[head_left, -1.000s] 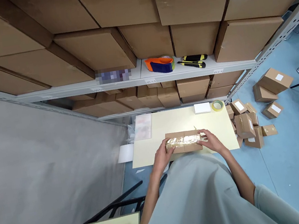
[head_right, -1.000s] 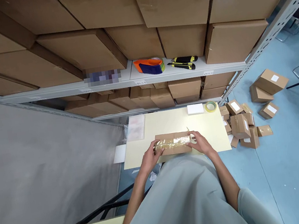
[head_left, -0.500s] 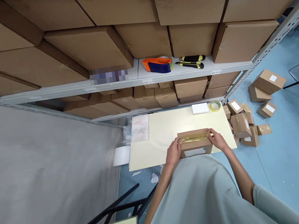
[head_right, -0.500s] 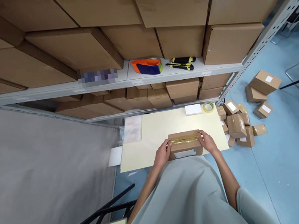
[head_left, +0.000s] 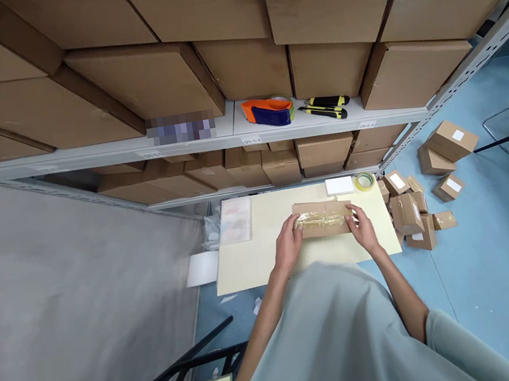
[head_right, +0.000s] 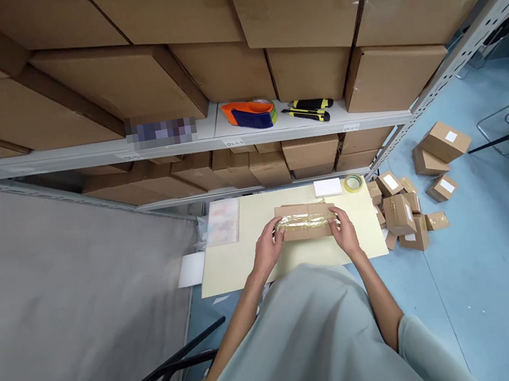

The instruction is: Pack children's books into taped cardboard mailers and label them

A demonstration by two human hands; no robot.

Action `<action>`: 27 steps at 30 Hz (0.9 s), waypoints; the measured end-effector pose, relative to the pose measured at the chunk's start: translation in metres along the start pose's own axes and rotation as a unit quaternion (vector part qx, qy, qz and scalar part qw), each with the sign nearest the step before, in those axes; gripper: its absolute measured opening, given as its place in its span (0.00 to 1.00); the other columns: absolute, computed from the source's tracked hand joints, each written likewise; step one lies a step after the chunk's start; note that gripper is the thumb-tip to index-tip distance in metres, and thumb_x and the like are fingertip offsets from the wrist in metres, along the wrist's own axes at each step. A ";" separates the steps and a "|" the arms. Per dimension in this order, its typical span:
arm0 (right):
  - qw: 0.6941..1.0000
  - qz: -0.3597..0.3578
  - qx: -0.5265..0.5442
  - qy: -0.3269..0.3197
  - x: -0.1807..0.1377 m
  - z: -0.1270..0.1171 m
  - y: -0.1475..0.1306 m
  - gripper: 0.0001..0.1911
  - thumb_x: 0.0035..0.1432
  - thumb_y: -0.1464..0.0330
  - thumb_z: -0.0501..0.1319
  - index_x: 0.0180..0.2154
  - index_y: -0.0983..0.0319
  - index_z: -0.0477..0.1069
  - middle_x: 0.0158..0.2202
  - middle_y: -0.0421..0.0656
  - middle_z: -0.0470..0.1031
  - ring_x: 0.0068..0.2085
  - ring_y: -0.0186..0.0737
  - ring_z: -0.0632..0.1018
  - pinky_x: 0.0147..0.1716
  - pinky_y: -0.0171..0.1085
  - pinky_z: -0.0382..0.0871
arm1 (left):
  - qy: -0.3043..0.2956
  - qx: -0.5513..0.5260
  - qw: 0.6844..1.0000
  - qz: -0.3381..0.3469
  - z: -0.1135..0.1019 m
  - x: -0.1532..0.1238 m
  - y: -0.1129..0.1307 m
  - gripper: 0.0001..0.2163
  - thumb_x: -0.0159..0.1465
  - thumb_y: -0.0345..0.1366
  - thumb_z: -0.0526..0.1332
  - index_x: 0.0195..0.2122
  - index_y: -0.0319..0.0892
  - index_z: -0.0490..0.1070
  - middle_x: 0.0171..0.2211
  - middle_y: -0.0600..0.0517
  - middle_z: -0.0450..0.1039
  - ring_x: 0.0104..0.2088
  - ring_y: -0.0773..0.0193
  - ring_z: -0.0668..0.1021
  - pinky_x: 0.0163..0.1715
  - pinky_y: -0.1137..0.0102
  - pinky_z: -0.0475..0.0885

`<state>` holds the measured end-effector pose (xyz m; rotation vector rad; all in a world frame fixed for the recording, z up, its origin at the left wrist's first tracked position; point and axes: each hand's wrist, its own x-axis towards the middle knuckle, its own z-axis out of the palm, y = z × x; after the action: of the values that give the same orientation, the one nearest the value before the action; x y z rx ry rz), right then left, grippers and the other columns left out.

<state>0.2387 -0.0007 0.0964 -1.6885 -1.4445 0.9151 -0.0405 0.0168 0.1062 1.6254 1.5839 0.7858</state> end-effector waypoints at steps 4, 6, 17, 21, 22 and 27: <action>1.000 0.005 0.008 -0.022 0.007 0.010 -0.002 0.28 0.73 0.51 0.53 0.65 0.59 0.69 0.66 0.54 0.73 0.60 0.50 0.79 0.55 0.49 0.80 | 0.002 -0.005 1.000 -0.025 -0.004 0.000 -0.015 0.20 0.74 0.41 0.55 0.66 0.49 0.70 0.65 0.45 0.74 0.62 0.52 0.78 0.64 0.55 0.73; 1.000 -0.003 0.000 -0.020 0.012 0.015 -0.003 0.28 0.74 0.52 0.52 0.65 0.59 0.69 0.66 0.54 0.73 0.60 0.50 0.78 0.57 0.50 0.79 | 0.002 -0.010 0.999 -0.034 -0.004 -0.001 -0.021 0.21 0.75 0.42 0.55 0.66 0.48 0.70 0.65 0.44 0.74 0.61 0.52 0.79 0.62 0.55 0.74; 0.995 0.011 -0.081 -0.056 0.020 0.010 -0.011 0.26 0.72 0.58 0.54 0.66 0.57 0.70 0.63 0.50 0.78 0.50 0.49 0.83 0.56 0.51 0.78 | -0.011 0.001 0.999 -0.038 -0.007 -0.001 -0.025 0.21 0.74 0.41 0.55 0.67 0.49 0.69 0.62 0.44 0.75 0.59 0.51 0.79 0.60 0.57 0.73; 0.997 0.005 -0.075 -0.032 0.007 0.014 -0.003 0.27 0.73 0.55 0.53 0.66 0.57 0.71 0.64 0.51 0.77 0.51 0.49 0.83 0.55 0.50 0.79 | 0.003 -0.001 1.000 -0.022 -0.004 -0.009 -0.031 0.20 0.75 0.41 0.55 0.67 0.50 0.70 0.63 0.45 0.75 0.59 0.52 0.79 0.62 0.57 0.73; 0.997 0.002 -0.067 -0.023 0.007 0.015 -0.001 0.27 0.73 0.54 0.53 0.66 0.58 0.71 0.64 0.51 0.76 0.51 0.49 0.83 0.54 0.50 0.80 | 0.007 -0.001 1.000 -0.018 -0.003 -0.008 -0.031 0.20 0.75 0.41 0.55 0.66 0.50 0.70 0.63 0.45 0.75 0.59 0.52 0.79 0.62 0.57 0.73; 0.999 -0.002 -0.029 -0.015 0.022 0.016 0.004 0.27 0.72 0.54 0.54 0.65 0.58 0.73 0.64 0.52 0.77 0.49 0.48 0.84 0.51 0.48 0.82 | 0.014 -0.006 1.000 -0.014 -0.001 0.003 -0.032 0.20 0.75 0.42 0.56 0.66 0.50 0.71 0.62 0.44 0.76 0.58 0.52 0.80 0.62 0.56 0.74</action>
<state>0.2292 0.0214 0.0833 -1.7188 -1.5070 0.9079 -0.0590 0.0196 0.0795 1.5877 1.6147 0.8047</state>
